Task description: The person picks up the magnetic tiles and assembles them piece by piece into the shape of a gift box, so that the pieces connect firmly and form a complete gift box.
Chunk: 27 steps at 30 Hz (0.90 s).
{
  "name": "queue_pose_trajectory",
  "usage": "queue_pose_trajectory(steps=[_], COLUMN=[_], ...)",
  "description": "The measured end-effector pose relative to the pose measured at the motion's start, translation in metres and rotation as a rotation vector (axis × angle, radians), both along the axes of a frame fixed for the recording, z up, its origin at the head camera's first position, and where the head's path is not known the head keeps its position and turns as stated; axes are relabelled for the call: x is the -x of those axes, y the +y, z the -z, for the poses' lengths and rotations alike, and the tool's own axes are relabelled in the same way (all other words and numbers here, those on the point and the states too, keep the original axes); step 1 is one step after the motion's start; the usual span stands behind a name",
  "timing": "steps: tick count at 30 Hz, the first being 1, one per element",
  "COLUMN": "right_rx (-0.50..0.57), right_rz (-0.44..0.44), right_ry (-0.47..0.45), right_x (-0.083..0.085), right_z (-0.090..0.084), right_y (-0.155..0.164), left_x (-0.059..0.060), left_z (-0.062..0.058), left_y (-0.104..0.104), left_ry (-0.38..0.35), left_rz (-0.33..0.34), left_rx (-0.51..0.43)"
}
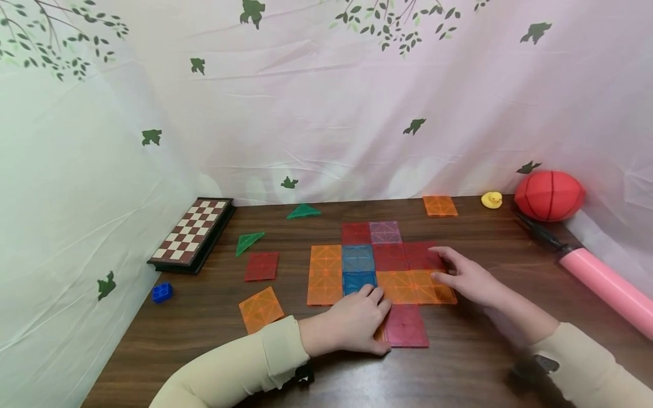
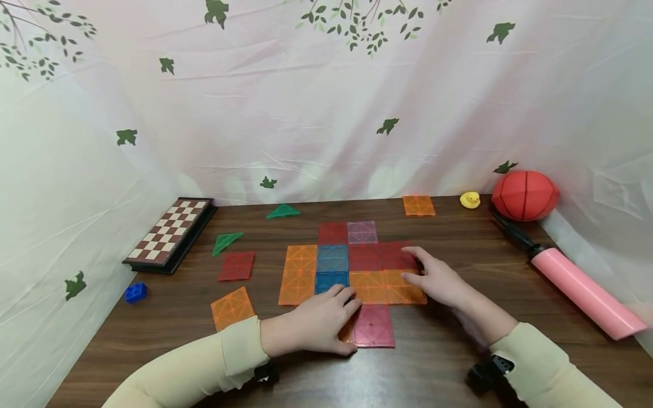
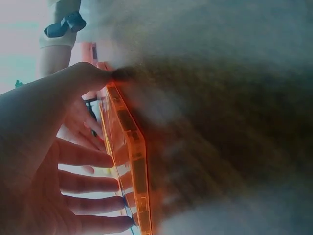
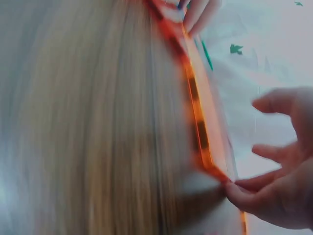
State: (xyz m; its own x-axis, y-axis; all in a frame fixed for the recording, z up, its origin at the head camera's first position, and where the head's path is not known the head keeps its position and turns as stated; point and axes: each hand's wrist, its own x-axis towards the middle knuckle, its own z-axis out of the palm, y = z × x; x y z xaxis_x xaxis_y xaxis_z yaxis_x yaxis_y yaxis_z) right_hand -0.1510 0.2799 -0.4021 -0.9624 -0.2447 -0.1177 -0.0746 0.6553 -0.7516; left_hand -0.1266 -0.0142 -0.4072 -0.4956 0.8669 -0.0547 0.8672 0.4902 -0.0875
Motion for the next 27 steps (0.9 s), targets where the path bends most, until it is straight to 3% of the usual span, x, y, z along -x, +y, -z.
queue_pose_trajectory(steps=[5, 10, 15, 20, 24, 27], right_rx=[0.251, 0.437, 0.436, 0.479, 0.521, 0.540], right_rz=[0.147, 0.231, 0.239, 0.243, 0.230, 0.214], right_ry=[-0.127, -0.123, -0.036, -0.021, -0.039, -0.068], right_x=[0.003, 0.005, 0.007, 0.008, 0.008, 0.009], right_z=[-0.002, -0.006, -0.010, -0.011, -0.010, -0.010], right_y=[-0.003, -0.002, -0.007, -0.015, -0.020, -0.024], left_x=[0.001, 0.001, 0.005, 0.014, 0.018, 0.019], left_z=[0.002, 0.002, -0.003, -0.010, -0.016, -0.020], left_y=[0.001, 0.002, 0.000, -0.004, -0.008, -0.009], left_ry=[0.066, 0.074, 0.029, -0.093, -0.178, -0.182], left_rz=[0.033, 0.046, 0.053, 0.067, 0.119, 0.176], left_rx=[0.020, 0.033, 0.057, 0.042, -0.017, -0.078])
